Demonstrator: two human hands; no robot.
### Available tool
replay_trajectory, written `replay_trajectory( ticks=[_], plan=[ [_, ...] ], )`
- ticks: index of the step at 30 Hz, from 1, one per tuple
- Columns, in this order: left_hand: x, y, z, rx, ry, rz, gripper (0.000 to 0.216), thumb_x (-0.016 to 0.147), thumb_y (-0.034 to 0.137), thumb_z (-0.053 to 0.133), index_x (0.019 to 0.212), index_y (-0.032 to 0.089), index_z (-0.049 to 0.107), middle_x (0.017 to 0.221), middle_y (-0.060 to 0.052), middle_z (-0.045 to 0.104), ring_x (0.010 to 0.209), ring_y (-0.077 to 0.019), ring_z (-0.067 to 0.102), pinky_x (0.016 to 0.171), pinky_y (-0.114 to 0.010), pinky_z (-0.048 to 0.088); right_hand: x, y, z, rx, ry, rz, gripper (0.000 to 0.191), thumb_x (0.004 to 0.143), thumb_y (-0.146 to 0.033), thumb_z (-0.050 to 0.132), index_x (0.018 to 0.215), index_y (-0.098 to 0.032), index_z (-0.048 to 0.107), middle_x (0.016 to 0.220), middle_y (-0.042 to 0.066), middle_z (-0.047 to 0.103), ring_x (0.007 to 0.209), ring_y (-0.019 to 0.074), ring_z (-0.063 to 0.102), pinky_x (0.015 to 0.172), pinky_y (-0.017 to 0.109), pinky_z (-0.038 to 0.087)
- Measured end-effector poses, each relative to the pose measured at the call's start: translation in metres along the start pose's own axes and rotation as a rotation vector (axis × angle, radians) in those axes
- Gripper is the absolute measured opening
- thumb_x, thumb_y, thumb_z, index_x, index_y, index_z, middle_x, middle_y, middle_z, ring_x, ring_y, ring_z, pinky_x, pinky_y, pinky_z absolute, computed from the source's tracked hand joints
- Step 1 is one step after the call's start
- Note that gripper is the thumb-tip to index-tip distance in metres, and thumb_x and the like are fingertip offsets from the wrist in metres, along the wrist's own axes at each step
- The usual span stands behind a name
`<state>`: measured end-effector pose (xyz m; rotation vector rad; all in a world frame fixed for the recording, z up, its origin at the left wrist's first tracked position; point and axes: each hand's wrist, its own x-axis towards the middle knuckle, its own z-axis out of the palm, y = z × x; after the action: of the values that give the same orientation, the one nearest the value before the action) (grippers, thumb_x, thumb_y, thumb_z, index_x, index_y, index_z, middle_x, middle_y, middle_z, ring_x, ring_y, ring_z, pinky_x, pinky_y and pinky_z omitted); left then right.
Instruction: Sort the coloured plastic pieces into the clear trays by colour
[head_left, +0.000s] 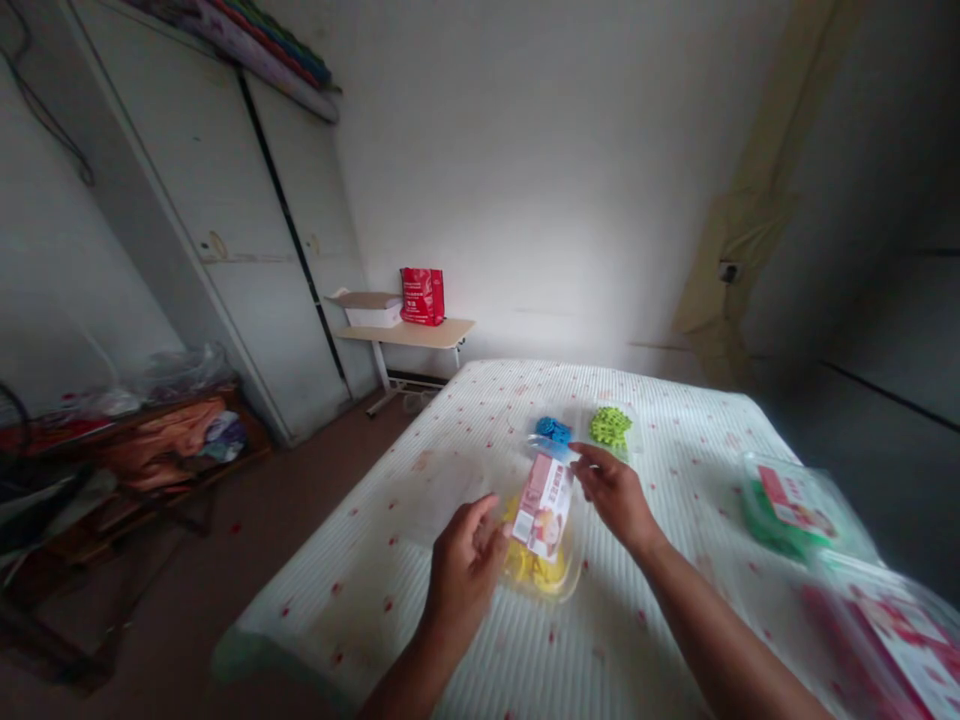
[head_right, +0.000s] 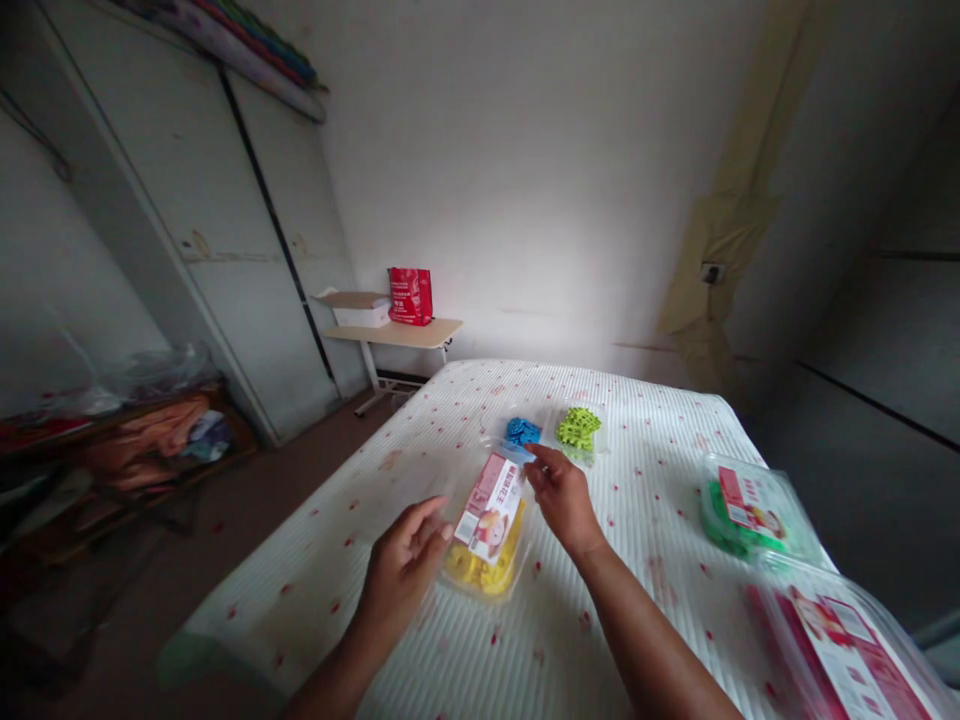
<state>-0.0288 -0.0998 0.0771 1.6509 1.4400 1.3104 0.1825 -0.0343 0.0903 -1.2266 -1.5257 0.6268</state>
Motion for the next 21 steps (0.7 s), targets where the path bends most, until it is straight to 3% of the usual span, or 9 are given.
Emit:
replay_trajectory(
  ticks=[4,9,15,21],
  plan=[
    [0.000,-0.002,-0.003,0.537,-0.025,0.103,0.025,0.080,0.033,0.049,0.096,0.019,0.063,0.089,-0.005,0.062,0.080,-0.0175,0.060,0.073,-0.028,0.046,0.008,0.020,0.002,-0.270,-0.095,0.000,0.033,0.079,-0.029,0.048,0.101,-0.016,0.067,0.073,0.005,0.065,0.056,0.0136,0.055,0.055,0.026,0.045],
    [-0.001,0.002,-0.004,0.769,-0.119,0.036,0.025,0.081,0.034,0.047,0.092,0.019,0.065,0.088,-0.005,0.063,0.081,-0.0172,0.061,0.070,-0.025,0.043,0.009,0.032,0.011,-0.495,-0.113,-0.021,0.026,0.078,-0.025,0.051,0.095,-0.022,0.070,0.080,0.005,0.064,0.066,0.0145,0.060,0.065,0.025,0.046],
    [0.010,-0.006,-0.010,0.648,-0.164,-0.082,0.033,0.076,0.042,0.054,0.093,0.018,0.067,0.080,-0.005,0.065,0.071,-0.0175,0.060,0.063,-0.025,0.038,0.012,0.040,0.014,-0.378,-0.110,-0.002,0.021,0.075,-0.027,0.055,0.086,-0.021,0.072,0.077,0.005,0.064,0.066,0.0161,0.059,0.065,0.027,0.046],
    [0.062,-0.022,-0.002,0.341,-0.080,-0.135,0.027,0.073,0.036,0.057,0.090,0.018,0.068,0.076,-0.004,0.067,0.071,-0.0151,0.059,0.064,-0.022,0.039,0.008,0.040,0.017,-0.074,-0.036,0.135,0.029,0.071,-0.042,0.059,0.084,-0.018,0.067,0.062,0.001,0.062,0.054,0.0127,0.052,0.055,0.026,0.041]
  ],
)
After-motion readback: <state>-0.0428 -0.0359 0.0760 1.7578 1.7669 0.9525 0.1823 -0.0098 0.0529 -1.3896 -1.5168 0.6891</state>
